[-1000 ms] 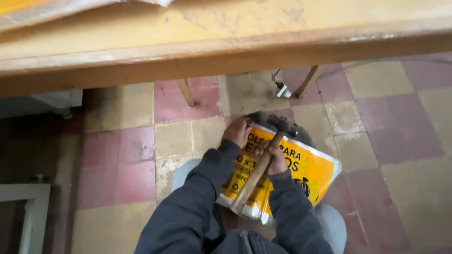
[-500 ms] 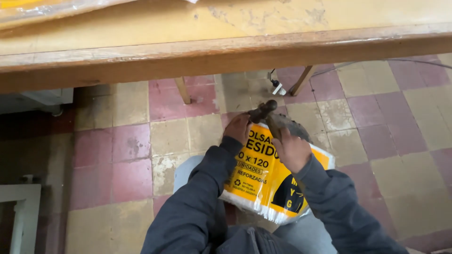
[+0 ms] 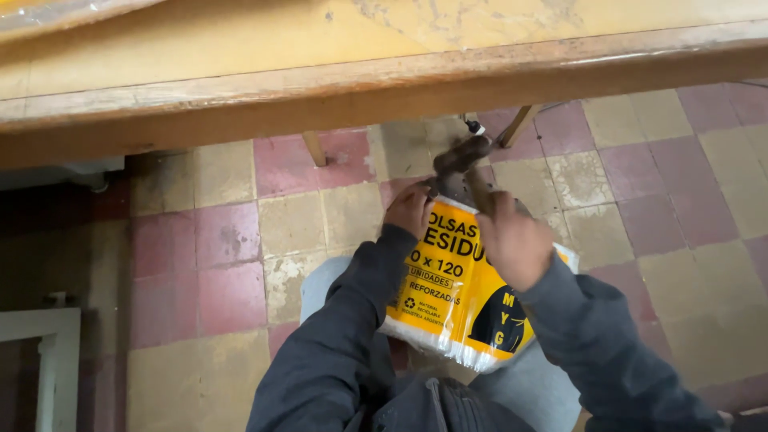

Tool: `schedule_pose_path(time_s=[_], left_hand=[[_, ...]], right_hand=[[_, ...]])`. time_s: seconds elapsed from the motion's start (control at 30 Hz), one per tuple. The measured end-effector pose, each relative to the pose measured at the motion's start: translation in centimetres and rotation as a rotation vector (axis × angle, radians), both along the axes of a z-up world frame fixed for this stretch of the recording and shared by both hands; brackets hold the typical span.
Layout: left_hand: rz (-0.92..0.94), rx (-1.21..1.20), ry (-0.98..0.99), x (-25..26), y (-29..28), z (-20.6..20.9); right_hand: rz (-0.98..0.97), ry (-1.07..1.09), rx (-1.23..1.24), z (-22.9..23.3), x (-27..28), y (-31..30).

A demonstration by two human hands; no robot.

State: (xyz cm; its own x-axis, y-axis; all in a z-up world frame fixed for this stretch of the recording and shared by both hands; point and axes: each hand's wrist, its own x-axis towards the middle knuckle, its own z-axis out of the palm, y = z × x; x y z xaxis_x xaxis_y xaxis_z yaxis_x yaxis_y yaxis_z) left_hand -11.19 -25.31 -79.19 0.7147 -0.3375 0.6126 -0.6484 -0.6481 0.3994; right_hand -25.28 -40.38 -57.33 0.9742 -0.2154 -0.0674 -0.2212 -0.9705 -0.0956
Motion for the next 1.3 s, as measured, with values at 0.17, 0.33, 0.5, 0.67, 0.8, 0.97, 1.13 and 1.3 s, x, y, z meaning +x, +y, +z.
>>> schedule_pose_path(time_s=[0.17,0.33,0.5,0.67,0.8,0.97,1.13,1.3], left_hand=[[-0.100,-0.057,0.054,-0.6,0.8,1.9],[-0.072,-0.014,0.046,0.1,0.3,0.5],[-0.004,0.008,-0.040,0.1,0.0,-1.0],[0.027,0.070,-0.018,1.4,-0.7,-3.4],[0.005,0.059,0.037,-0.3,0.4,1.6],[-0.120,0.008,0.187,-0.7,1.3,3.6],[-0.079,0.047,0.143,-1.5,1.1,4.6],[-0.131,-0.004,0.153,-1.3,1.1,4.9]], right_hand=[[0.080,-0.156,-0.019,-3.8,0.0,0.8],[0.100,-0.141,-0.083,-7.9,1.6,-1.3],[-0.020,-0.256,-0.275,-3.1,0.9,-0.8],[0.046,0.056,-0.058,-11.6,1.5,-1.8],[0.080,-0.118,0.238,-8.2,0.8,-2.5],[-0.077,-0.397,1.296,-13.7,1.0,-0.9],[-0.131,-0.472,1.416,-24.2,1.6,0.0],[-0.104,-0.617,1.466,-24.1,0.8,0.3]])
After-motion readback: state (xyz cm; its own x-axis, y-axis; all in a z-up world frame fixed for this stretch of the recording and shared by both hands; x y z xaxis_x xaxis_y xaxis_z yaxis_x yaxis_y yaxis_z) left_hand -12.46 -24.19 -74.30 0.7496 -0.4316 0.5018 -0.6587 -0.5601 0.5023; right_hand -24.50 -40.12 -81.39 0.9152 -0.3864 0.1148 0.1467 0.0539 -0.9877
